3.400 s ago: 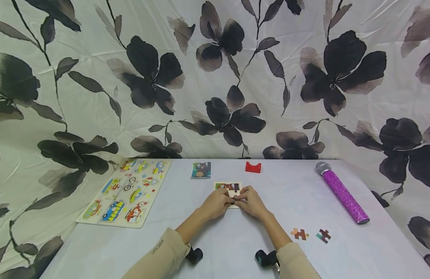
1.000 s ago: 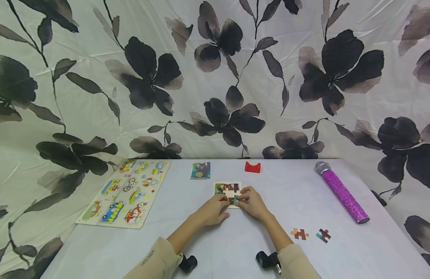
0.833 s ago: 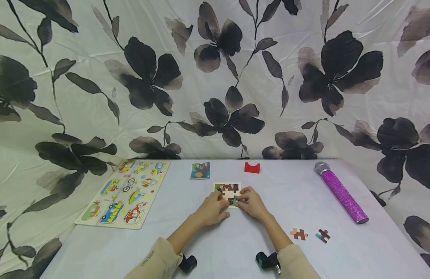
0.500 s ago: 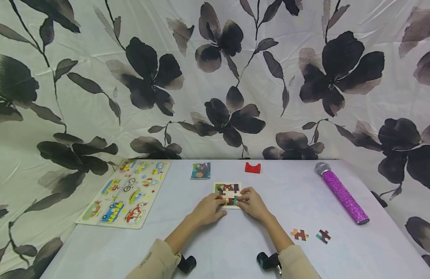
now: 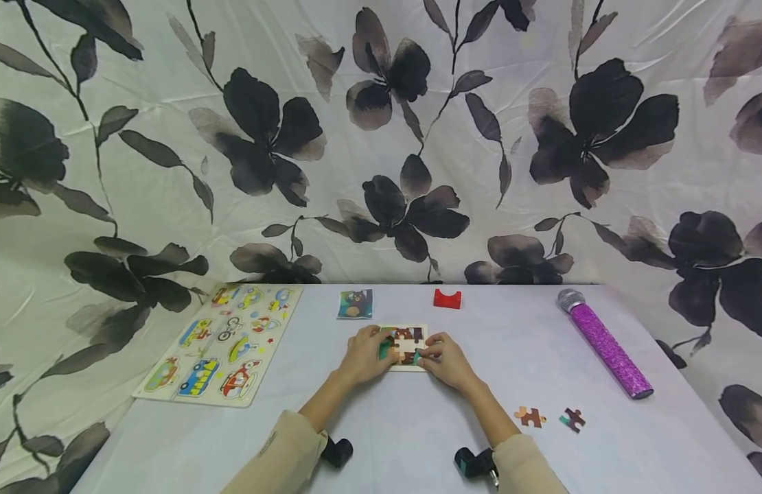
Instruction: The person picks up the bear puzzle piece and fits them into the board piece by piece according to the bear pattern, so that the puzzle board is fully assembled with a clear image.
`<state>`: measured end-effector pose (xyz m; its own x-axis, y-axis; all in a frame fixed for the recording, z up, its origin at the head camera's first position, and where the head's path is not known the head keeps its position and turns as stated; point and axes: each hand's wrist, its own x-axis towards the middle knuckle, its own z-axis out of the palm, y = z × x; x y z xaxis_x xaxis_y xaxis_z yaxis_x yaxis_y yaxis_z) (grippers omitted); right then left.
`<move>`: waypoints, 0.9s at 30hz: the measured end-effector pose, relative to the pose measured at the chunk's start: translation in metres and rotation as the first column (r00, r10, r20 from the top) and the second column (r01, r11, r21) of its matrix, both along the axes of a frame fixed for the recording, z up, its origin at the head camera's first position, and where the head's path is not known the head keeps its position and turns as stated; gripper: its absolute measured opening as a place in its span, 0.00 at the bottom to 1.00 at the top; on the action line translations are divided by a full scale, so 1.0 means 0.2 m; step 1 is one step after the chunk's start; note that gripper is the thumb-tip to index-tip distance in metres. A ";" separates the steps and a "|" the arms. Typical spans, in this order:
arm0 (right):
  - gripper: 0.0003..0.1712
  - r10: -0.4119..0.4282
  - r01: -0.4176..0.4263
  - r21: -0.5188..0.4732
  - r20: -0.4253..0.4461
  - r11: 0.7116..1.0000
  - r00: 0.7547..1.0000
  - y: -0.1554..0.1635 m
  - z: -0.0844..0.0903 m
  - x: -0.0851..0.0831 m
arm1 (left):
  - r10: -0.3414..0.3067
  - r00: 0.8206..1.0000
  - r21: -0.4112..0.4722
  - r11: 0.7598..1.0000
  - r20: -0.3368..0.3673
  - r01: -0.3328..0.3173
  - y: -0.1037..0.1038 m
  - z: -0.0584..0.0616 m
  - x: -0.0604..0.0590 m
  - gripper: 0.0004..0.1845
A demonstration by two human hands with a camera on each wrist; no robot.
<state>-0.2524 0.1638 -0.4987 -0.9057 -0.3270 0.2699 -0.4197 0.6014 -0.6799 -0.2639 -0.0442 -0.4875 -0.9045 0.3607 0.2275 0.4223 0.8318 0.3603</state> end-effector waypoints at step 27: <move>0.21 -0.078 0.080 -0.037 0.059 0.996 0.995 0.33 0.10 0.18 | -0.056 0.988 0.010 0.998 0.142 0.055 -0.06 0.00 -0.06 0.35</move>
<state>-0.2169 0.2295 -0.4791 -0.9427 -0.2435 0.2281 -0.3314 0.6033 -0.7254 -0.2765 -0.0564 -0.4880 -0.9064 0.4103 0.1006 0.4121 0.8060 0.4249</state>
